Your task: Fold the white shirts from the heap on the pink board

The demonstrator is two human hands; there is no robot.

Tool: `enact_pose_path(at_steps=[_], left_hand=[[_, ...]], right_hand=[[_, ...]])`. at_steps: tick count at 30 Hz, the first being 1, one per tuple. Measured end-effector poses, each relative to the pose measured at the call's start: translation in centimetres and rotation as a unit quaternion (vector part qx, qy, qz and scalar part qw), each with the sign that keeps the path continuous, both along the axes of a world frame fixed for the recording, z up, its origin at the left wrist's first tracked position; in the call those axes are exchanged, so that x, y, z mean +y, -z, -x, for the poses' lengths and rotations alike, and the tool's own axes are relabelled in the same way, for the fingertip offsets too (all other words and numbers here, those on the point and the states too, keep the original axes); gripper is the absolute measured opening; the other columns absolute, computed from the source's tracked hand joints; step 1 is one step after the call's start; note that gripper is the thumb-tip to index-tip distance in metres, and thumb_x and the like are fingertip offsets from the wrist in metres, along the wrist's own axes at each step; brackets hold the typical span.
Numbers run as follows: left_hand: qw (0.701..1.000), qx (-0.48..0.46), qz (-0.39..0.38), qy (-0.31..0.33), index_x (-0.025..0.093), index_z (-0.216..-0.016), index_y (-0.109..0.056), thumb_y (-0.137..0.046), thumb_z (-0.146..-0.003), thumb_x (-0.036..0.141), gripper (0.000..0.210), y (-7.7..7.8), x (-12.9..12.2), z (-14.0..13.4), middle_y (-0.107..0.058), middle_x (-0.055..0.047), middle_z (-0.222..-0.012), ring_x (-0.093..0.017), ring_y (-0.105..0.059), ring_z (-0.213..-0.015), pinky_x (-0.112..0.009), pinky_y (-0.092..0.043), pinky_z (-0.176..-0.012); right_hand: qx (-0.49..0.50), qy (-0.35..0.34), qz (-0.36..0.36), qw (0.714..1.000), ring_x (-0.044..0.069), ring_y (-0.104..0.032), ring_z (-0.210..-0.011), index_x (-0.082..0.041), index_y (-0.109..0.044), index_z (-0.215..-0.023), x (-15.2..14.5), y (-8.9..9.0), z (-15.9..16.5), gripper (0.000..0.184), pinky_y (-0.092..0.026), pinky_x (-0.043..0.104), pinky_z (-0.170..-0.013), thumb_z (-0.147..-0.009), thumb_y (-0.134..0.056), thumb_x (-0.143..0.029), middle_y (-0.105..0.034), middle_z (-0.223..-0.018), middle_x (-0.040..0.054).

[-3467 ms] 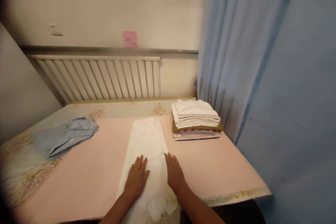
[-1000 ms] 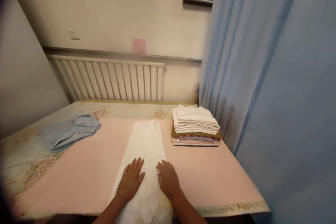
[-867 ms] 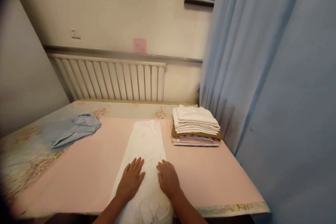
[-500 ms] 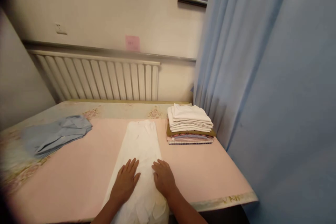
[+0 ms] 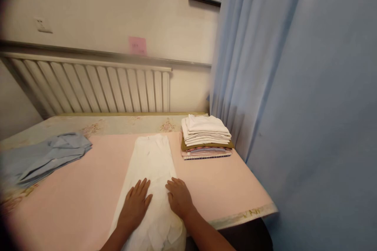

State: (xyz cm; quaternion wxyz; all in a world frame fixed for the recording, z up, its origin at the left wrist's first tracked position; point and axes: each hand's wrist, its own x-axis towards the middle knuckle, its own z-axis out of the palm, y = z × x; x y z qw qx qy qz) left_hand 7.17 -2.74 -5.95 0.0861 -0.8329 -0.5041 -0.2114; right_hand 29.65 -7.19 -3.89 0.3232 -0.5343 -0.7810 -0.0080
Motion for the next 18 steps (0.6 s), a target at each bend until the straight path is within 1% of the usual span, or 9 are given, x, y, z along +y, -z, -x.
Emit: enact_pose_path(at_steps=[4,9,12,14,16,18], left_hand=[[1.000,0.000,0.001,0.003,0.022,-0.139,-0.046,-0.034,-0.094,0.045,0.052,0.1,0.0,0.0,-0.046,-0.007,-0.145,-0.028,-0.037,-0.136,-0.049,-0.033,-0.108],[1.000,0.003,0.010,0.000,0.022,-0.139,-0.044,-0.033,-0.094,0.045,0.052,-0.2,-0.3,0.1,-0.046,-0.006,-0.145,-0.027,-0.036,-0.137,-0.048,-0.032,-0.108],[1.000,0.007,0.016,-0.004,0.022,-0.140,-0.044,-0.033,-0.094,0.044,0.052,-0.4,-0.4,0.0,-0.046,-0.006,-0.145,-0.027,-0.035,-0.137,-0.048,-0.031,-0.109],[1.000,0.009,0.018,-0.006,0.022,-0.140,-0.044,-0.033,-0.094,0.044,0.052,-0.5,-0.4,0.0,-0.045,-0.006,-0.146,-0.027,-0.035,-0.137,-0.048,-0.031,-0.109],[1.000,0.012,0.022,-0.006,0.021,-0.140,-0.044,-0.033,-0.094,0.045,0.053,-0.5,-0.4,-0.1,-0.045,-0.006,-0.146,-0.027,-0.035,-0.137,-0.048,-0.030,-0.109],[1.000,0.012,0.024,-0.007,0.020,-0.140,-0.044,-0.032,-0.095,0.045,0.053,-0.4,-0.4,-0.1,-0.044,-0.006,-0.146,-0.027,-0.035,-0.137,-0.048,-0.030,-0.110]], right_hand=[[0.001,0.000,-0.004,1.000,0.022,-0.050,-0.124,-0.024,-0.060,-0.119,0.0,0.3,-0.1,0.045,-0.036,0.045,-0.108,-0.078,-0.048,-0.010,-0.064,-0.124,0.0044],[-0.003,-0.008,-0.010,1.000,0.023,-0.050,-0.125,-0.022,-0.059,-0.121,0.1,0.7,-0.3,0.046,-0.037,0.047,-0.107,-0.079,-0.047,-0.009,-0.063,-0.125,0.0062],[-0.001,-0.018,-0.024,1.000,0.023,-0.042,-0.132,-0.022,-0.057,-0.124,-0.3,-0.1,-0.3,0.049,-0.034,0.049,-0.109,-0.078,-0.046,-0.007,-0.059,-0.130,0.0070],[-0.009,-0.046,-0.024,0.999,0.022,-0.036,-0.136,-0.024,-0.056,-0.125,-0.7,-0.8,-0.1,0.051,-0.029,0.050,-0.112,-0.078,-0.046,-0.007,-0.057,-0.133,0.0055],[-0.018,-0.080,-0.015,0.997,0.020,-0.036,-0.136,-0.024,-0.055,-0.126,-1.0,-1.3,0.1,0.051,-0.028,0.048,-0.114,-0.078,-0.048,-0.008,-0.056,-0.134,0.0041],[-0.019,-0.091,0.001,0.996,0.019,-0.041,-0.133,-0.024,-0.056,-0.125,-1.0,-1.4,0.3,0.050,-0.031,0.047,-0.113,-0.079,-0.048,-0.009,-0.057,-0.133,0.0038]])
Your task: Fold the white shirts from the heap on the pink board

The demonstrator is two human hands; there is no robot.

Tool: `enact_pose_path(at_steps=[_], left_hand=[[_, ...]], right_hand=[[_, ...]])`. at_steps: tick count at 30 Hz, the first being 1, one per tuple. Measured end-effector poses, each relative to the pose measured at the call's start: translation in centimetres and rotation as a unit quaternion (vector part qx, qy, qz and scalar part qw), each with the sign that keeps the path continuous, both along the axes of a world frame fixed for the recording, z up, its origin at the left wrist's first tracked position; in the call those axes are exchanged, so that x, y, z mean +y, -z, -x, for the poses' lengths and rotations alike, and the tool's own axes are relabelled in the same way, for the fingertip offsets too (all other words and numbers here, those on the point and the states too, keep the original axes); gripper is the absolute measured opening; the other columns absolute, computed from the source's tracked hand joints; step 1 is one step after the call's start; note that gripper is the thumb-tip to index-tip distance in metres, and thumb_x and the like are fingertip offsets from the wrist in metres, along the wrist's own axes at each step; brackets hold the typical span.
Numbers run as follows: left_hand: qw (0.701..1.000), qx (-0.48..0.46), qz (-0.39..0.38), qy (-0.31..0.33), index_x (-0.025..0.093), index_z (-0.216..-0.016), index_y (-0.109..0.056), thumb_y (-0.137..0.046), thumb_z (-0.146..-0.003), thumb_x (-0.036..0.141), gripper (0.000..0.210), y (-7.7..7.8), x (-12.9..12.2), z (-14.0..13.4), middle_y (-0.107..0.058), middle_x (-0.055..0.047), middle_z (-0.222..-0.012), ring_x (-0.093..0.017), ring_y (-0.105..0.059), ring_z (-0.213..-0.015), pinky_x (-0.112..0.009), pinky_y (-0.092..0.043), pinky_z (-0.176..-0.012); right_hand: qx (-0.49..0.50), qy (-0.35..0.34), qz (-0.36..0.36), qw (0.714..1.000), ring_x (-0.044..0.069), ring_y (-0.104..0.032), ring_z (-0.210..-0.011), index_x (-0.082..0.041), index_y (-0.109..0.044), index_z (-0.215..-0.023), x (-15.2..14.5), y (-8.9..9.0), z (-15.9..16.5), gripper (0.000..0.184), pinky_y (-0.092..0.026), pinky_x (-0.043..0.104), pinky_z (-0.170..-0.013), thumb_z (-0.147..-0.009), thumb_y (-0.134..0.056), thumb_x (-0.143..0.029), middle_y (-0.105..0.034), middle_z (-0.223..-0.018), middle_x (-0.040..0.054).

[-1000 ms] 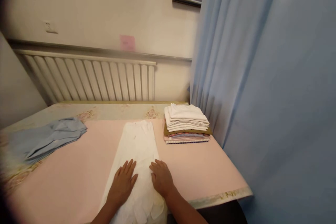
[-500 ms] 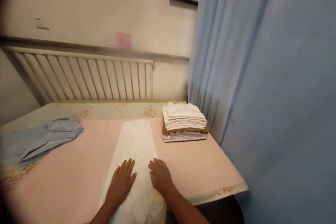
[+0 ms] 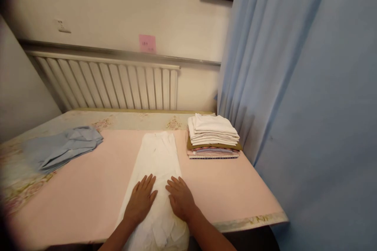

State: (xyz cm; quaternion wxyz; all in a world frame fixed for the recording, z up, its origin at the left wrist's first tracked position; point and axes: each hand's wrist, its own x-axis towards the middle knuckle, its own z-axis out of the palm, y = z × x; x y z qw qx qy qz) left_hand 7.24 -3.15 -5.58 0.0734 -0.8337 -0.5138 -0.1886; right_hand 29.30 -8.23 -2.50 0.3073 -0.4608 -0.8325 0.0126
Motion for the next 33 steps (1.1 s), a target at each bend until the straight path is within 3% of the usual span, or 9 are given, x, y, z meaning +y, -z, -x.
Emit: enact_pose_path(at_steps=[8,12,17,22,33], left_hand=[[1.000,-0.007,0.007,-0.002,0.018,-0.139,-0.045,-0.038,-0.093,0.035,0.049,-0.6,0.0,-0.9,-0.041,-0.008,-0.148,-0.029,-0.029,-0.140,-0.052,-0.028,-0.111],[0.994,-0.025,0.002,0.110,0.020,-0.143,-0.037,-0.033,-0.094,0.026,0.050,-1.0,-0.2,-3.8,-0.033,-0.007,-0.153,-0.023,-0.022,-0.143,-0.046,-0.027,-0.114],[0.981,-0.052,0.072,0.174,0.021,-0.145,-0.033,-0.031,-0.096,0.028,0.049,0.0,-0.1,-6.1,-0.044,-0.007,-0.146,-0.017,-0.040,-0.135,-0.039,-0.037,-0.111],[0.975,-0.063,0.082,0.196,0.023,-0.148,-0.024,-0.033,-0.096,0.026,0.053,0.3,0.0,-5.7,-0.042,-0.006,-0.148,-0.018,-0.036,-0.137,-0.043,-0.033,-0.113],[0.969,-0.042,0.109,0.218,0.024,-0.150,-0.018,-0.044,-0.090,0.021,0.065,-1.4,-1.9,-2.6,-0.031,-0.004,-0.154,-0.018,-0.028,-0.141,-0.043,-0.027,-0.116]], right_hand=[[0.019,0.036,0.010,0.999,0.021,-0.051,-0.124,-0.021,-0.060,-0.121,0.8,1.7,0.2,0.046,-0.038,0.046,-0.108,-0.079,-0.046,-0.008,-0.062,-0.126,0.0067],[0.031,0.031,0.022,0.999,0.021,-0.052,-0.122,-0.021,-0.057,-0.125,0.9,1.3,0.2,0.049,-0.038,0.046,-0.108,-0.080,-0.043,-0.008,-0.062,-0.126,0.0072],[0.055,0.025,0.046,0.997,0.020,-0.052,-0.120,-0.020,-0.051,-0.131,1.1,0.9,0.3,0.053,-0.037,0.043,-0.109,-0.081,-0.042,-0.008,-0.060,-0.128,0.0080],[0.055,0.020,0.043,0.997,0.021,-0.050,-0.123,-0.019,-0.050,-0.133,1.2,1.2,0.2,0.055,-0.037,0.044,-0.109,-0.080,-0.041,-0.006,-0.058,-0.130,0.0081],[0.024,0.032,0.023,0.999,0.020,-0.052,-0.123,-0.020,-0.057,-0.127,1.1,2.0,0.0,0.056,-0.040,0.046,-0.107,-0.077,-0.041,-0.002,-0.061,-0.128,0.0076]])
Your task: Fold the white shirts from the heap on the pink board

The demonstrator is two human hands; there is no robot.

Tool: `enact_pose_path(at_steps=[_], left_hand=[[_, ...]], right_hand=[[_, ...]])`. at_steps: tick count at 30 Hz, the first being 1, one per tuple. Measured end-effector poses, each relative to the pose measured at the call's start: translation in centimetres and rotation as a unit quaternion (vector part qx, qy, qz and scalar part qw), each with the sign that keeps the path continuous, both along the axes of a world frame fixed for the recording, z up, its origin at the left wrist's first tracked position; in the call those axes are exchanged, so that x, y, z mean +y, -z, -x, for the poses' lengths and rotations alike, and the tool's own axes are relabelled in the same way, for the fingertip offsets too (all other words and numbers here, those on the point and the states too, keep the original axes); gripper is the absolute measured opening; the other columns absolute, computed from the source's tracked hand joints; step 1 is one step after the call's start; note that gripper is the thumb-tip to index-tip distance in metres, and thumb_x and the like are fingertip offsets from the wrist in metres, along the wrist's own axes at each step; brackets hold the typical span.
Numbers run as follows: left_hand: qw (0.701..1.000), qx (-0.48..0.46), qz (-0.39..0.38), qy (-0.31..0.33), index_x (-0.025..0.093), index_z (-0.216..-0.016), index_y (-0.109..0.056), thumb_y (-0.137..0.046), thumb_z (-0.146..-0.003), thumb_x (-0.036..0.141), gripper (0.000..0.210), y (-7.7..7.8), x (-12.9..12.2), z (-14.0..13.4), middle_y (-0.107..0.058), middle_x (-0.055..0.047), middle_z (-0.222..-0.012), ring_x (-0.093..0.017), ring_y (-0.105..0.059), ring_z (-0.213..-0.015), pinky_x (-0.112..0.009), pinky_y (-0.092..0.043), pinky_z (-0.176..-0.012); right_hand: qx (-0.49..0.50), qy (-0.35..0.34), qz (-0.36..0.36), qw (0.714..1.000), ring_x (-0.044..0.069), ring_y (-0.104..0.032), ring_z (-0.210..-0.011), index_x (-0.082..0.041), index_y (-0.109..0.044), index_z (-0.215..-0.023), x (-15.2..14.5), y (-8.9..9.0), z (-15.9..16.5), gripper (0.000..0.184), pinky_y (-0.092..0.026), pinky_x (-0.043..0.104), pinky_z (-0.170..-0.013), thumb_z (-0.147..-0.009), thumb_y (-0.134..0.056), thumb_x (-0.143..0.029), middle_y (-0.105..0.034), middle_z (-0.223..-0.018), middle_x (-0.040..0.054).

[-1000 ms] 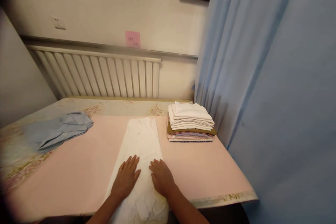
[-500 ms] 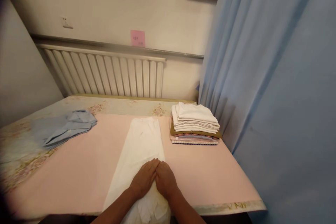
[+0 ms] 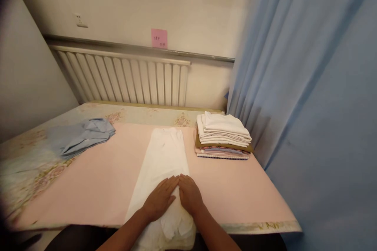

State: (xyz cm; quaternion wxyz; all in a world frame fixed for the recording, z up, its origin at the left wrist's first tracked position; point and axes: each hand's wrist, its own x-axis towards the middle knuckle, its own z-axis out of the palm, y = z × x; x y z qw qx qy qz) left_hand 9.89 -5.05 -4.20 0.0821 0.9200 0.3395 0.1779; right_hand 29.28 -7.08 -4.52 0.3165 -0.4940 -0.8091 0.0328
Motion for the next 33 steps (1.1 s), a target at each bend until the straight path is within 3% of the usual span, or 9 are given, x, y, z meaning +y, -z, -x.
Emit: enact_pose_path(at_steps=[6,13,16,18,20,22,27,29,33], left_hand=[[1.000,0.013,-0.020,0.002,0.029,-0.145,-0.032,-0.040,-0.095,0.027,0.051,-0.2,-1.4,3.4,-0.040,-0.002,-0.149,-0.019,-0.030,-0.140,-0.045,-0.032,-0.113],[0.998,-0.034,-0.037,-0.035,0.030,-0.139,-0.044,-0.042,-0.093,0.027,0.045,-0.1,-2.8,8.1,-0.049,-0.003,-0.143,-0.019,-0.043,-0.132,-0.040,-0.040,-0.108],[0.990,-0.098,-0.011,-0.102,0.028,-0.130,-0.055,-0.045,-0.092,0.030,0.040,0.4,-3.2,10.1,-0.057,-0.003,-0.135,-0.019,-0.051,-0.126,-0.038,-0.043,-0.106],[0.972,-0.152,0.020,-0.179,0.025,-0.124,-0.059,-0.044,-0.091,0.033,0.038,1.0,-3.8,11.3,-0.061,-0.004,-0.130,-0.019,-0.055,-0.121,-0.037,-0.044,-0.105],[0.941,-0.204,0.059,-0.262,0.022,-0.118,-0.063,-0.043,-0.089,0.036,0.038,1.4,-4.8,12.2,-0.064,-0.006,-0.124,-0.021,-0.059,-0.116,-0.039,-0.046,-0.103],[0.907,-0.244,0.100,-0.327,0.020,-0.111,-0.064,-0.042,-0.087,0.040,0.038,1.7,-6.3,12.7,-0.067,-0.007,-0.117,-0.022,-0.062,-0.111,-0.041,-0.047,-0.101],[0.828,-0.302,0.208,-0.424,0.021,-0.104,-0.063,-0.048,-0.078,0.052,0.043,2.7,-10.3,12.7,-0.069,-0.006,-0.107,-0.025,-0.065,-0.100,-0.040,-0.051,-0.092],[0.789,-0.316,0.264,-0.455,0.020,-0.103,-0.062,-0.052,-0.072,0.057,0.049,3.4,-11.3,12.5,-0.069,-0.007,-0.103,-0.027,-0.065,-0.099,-0.041,-0.051,-0.091],[0.709,-0.398,0.357,-0.460,0.017,-0.096,-0.060,-0.066,-0.057,0.060,0.059,4.4,-11.3,11.7,-0.071,-0.011,-0.099,-0.030,-0.065,-0.101,-0.040,-0.051,-0.089]], right_hand=[[-0.001,-0.015,-0.023,1.000,0.020,-0.051,-0.124,-0.021,-0.061,-0.122,0.0,1.0,-0.4,0.051,-0.040,0.046,-0.107,-0.077,-0.043,-0.003,-0.061,-0.127,0.0074],[0.034,-0.032,0.021,0.999,0.020,-0.049,-0.127,-0.022,-0.060,-0.124,-1.2,1.1,-1.1,0.050,-0.038,0.047,-0.109,-0.080,-0.042,-0.006,-0.059,-0.131,0.0052],[0.090,-0.023,0.062,0.994,0.020,-0.050,-0.126,-0.022,-0.062,-0.123,-2.5,1.1,-2.3,0.048,-0.038,0.046,-0.110,-0.080,-0.044,-0.010,-0.059,-0.131,0.0050],[0.161,0.037,0.093,0.982,0.021,-0.053,-0.123,-0.021,-0.063,-0.121,-3.5,1.0,-3.4,0.044,-0.039,0.045,-0.109,-0.080,-0.047,-0.016,-0.060,-0.130,0.0062],[0.250,0.128,0.134,0.950,0.023,-0.057,-0.119,-0.019,-0.066,-0.117,-4.5,0.6,-4.2,0.041,-0.041,0.044,-0.107,-0.079,-0.051,-0.023,-0.063,-0.125,0.0079],[0.344,0.204,0.182,0.898,0.025,-0.060,-0.113,-0.017,-0.068,-0.110,-5.3,0.1,-4.7,0.039,-0.045,0.042,-0.103,-0.075,-0.056,-0.030,-0.067,-0.118,0.0093],[0.550,0.232,0.272,0.755,0.026,-0.068,-0.096,-0.017,-0.068,-0.087,-7.1,-1.2,-3.8,0.035,-0.054,0.036,-0.088,-0.061,-0.066,-0.040,-0.072,-0.096,0.0099],[0.575,0.237,0.294,0.726,0.025,-0.070,-0.089,-0.017,-0.066,-0.083,-7.9,-1.4,-3.2,0.035,-0.056,0.035,-0.082,-0.058,-0.068,-0.041,-0.072,-0.086,0.0085],[0.561,0.241,0.334,0.718,0.022,-0.069,-0.074,-0.018,-0.063,-0.083,-9.2,-1.5,-2.6,0.033,-0.056,0.031,-0.064,-0.057,-0.066,-0.038,-0.070,-0.075,0.0053]])
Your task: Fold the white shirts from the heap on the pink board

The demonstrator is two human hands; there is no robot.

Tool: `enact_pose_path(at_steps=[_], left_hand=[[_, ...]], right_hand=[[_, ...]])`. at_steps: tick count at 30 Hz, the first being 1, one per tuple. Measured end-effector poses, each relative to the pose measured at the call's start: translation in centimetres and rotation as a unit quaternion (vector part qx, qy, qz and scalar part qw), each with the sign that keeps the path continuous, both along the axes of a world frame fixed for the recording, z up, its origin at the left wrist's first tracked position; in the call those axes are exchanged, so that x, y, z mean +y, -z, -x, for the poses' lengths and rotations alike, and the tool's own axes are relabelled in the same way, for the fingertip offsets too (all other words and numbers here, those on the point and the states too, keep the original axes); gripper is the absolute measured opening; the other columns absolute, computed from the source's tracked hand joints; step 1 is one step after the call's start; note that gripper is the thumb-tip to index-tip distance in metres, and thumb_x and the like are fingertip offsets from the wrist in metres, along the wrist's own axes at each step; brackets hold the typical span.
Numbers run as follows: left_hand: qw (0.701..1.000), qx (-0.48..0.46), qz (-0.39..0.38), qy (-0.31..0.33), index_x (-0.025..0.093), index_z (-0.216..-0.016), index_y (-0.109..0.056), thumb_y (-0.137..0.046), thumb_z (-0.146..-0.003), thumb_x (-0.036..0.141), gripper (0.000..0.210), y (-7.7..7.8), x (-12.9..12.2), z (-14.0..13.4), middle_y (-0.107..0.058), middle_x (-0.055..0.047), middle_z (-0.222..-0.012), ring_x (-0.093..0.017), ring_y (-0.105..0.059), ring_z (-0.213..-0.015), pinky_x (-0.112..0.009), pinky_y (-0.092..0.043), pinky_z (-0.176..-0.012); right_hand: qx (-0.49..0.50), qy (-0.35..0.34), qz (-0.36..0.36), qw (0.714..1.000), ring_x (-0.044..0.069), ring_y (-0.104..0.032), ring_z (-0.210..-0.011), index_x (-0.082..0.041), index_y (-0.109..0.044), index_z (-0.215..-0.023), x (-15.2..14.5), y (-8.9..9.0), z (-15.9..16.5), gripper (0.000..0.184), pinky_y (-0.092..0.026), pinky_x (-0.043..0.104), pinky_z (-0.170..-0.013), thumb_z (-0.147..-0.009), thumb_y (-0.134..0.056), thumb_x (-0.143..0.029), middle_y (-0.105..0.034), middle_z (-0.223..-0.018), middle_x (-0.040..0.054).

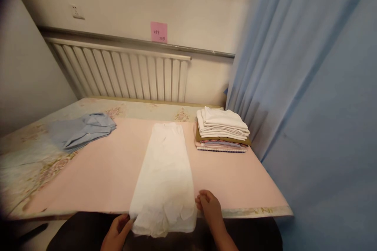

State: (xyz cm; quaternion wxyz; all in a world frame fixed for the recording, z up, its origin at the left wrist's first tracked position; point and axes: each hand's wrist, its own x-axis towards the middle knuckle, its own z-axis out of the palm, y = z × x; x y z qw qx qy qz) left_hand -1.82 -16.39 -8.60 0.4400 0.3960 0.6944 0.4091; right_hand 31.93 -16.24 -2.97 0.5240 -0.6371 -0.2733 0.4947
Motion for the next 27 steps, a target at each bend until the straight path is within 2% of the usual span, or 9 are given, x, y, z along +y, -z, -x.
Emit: enact_pose_path(at_steps=[4,7,10,13,16,18,20,24,27], left_hand=[[0.988,-0.153,0.006,0.033,0.017,-0.083,-0.061,-0.074,-0.052,0.060,0.054,-0.5,0.4,-0.8,-0.072,-0.007,-0.081,-0.027,-0.068,-0.081,-0.035,-0.054,-0.074],[0.968,-0.235,0.047,0.072,0.017,-0.080,-0.063,-0.077,-0.053,0.058,0.051,-1.5,0.0,-1.0,-0.072,-0.004,-0.073,-0.024,-0.068,-0.070,-0.033,-0.053,-0.066],[0.950,-0.293,0.071,0.076,0.017,-0.087,-0.065,-0.079,-0.058,0.052,0.047,-2.6,-0.7,-1.0,-0.073,-0.005,-0.079,-0.024,-0.069,-0.075,-0.033,-0.052,-0.066],[0.938,-0.330,0.068,0.077,0.018,-0.092,-0.066,-0.077,-0.064,0.047,0.042,-3.6,-1.2,-1.0,-0.074,-0.005,-0.086,-0.025,-0.069,-0.083,-0.032,-0.052,-0.069],[0.936,-0.339,0.052,0.080,0.019,-0.098,-0.066,-0.075,-0.067,0.047,0.043,-4.7,-1.3,-1.0,-0.073,-0.005,-0.093,-0.025,-0.068,-0.087,-0.032,-0.052,-0.069],[0.936,-0.338,0.042,0.084,0.020,-0.104,-0.064,-0.072,-0.071,0.048,0.045,-5.2,-1.3,-1.0,-0.073,-0.005,-0.097,-0.024,-0.068,-0.090,-0.033,-0.052,-0.073],[0.940,-0.329,0.038,0.086,0.021,-0.108,-0.063,-0.068,-0.074,0.050,0.045,-5.4,-1.2,-1.0,-0.072,-0.005,-0.101,-0.024,-0.067,-0.092,-0.035,-0.052,-0.078],[0.956,-0.277,0.021,0.095,0.020,-0.110,-0.061,-0.064,-0.075,0.054,0.049,-4.5,-1.0,-0.9,-0.071,-0.005,-0.105,-0.024,-0.066,-0.095,-0.035,-0.051,-0.082],[0.977,-0.195,-0.004,0.090,0.020,-0.111,-0.058,-0.062,-0.076,0.055,0.051,-3.3,-0.8,-0.6,-0.070,-0.004,-0.103,-0.023,-0.064,-0.095,-0.031,-0.051,-0.080]], right_hand=[[-0.033,-0.047,0.027,0.998,0.015,-0.060,-0.051,-0.020,-0.060,-0.078,-1.2,0.6,0.1,0.025,-0.047,0.025,-0.047,-0.060,-0.057,-0.037,-0.062,-0.060,-0.0004],[-0.070,-0.073,0.050,0.994,0.014,-0.055,-0.044,-0.022,-0.059,-0.080,-2.2,1.3,0.3,0.027,-0.044,0.026,-0.041,-0.061,-0.053,-0.041,-0.058,-0.055,-0.0029],[-0.074,-0.077,0.057,0.993,0.015,-0.056,-0.044,-0.024,-0.058,-0.088,-3.1,1.6,0.6,0.033,-0.045,0.027,-0.042,-0.061,-0.053,-0.042,-0.059,-0.058,-0.0033],[-0.038,-0.105,0.063,0.992,0.014,-0.057,-0.043,-0.022,-0.057,-0.095,-3.5,1.4,1.0,0.038,-0.043,0.025,-0.042,-0.065,-0.051,-0.046,-0.061,-0.057,-0.0027],[-0.028,-0.144,0.058,0.988,0.012,-0.051,-0.036,-0.017,-0.057,-0.102,-3.5,1.0,1.1,0.045,-0.034,0.020,-0.038,-0.073,-0.046,-0.050,-0.054,-0.043,-0.0051],[-0.074,-0.154,0.038,0.985,0.012,-0.046,-0.032,-0.014,-0.056,-0.109,-3.3,0.6,1.2,0.050,-0.031,0.019,-0.036,-0.076,-0.044,-0.050,-0.048,-0.037,-0.0079],[-0.127,-0.157,0.023,0.979,0.012,-0.044,-0.030,-0.013,-0.053,-0.119,-3.1,0.3,1.2,0.054,-0.033,0.020,-0.036,-0.078,-0.044,-0.047,-0.046,-0.038,-0.0099],[-0.157,-0.174,0.011,0.972,0.011,-0.046,-0.032,-0.015,-0.047,-0.133,-2.9,-0.1,1.3,0.057,-0.038,0.022,-0.038,-0.082,-0.041,-0.040,-0.049,-0.045,-0.0096],[-0.180,-0.219,0.003,0.959,0.012,-0.048,-0.033,-0.019,-0.054,-0.128,-2.8,-0.2,1.0,0.049,-0.040,0.024,-0.038,-0.086,-0.039,-0.039,-0.057,-0.052,-0.0051]])
